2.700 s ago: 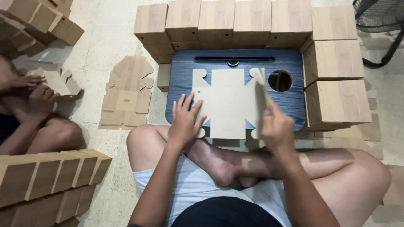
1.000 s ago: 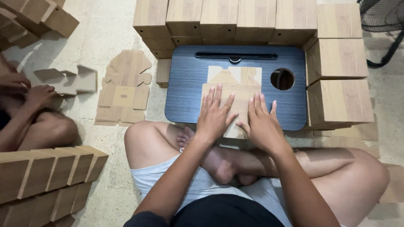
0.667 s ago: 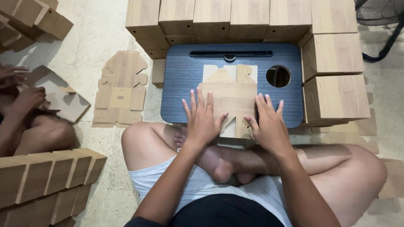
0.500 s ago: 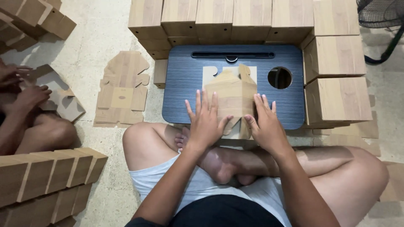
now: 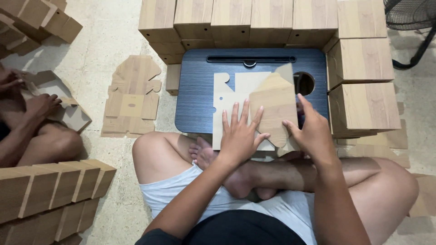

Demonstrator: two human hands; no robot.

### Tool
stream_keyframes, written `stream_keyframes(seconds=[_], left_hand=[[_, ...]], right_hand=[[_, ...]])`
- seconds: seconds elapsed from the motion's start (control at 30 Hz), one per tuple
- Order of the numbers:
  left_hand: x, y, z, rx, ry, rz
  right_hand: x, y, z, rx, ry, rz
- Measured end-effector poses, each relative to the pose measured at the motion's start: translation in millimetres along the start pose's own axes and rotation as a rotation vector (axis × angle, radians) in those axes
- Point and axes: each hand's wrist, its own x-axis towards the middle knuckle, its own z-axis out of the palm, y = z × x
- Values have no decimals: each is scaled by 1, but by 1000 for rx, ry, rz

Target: The person is folding and assembling cardboard boxes from flat templates on a small lap desk while sitting on the floor.

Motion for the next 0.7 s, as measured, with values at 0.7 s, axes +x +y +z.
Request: stream_keyframes(seconds=[0.7], left_hand=[[-5,-76,0,-470,340,-455]], right_hand=[[9,9,66,-380,-247,-238]])
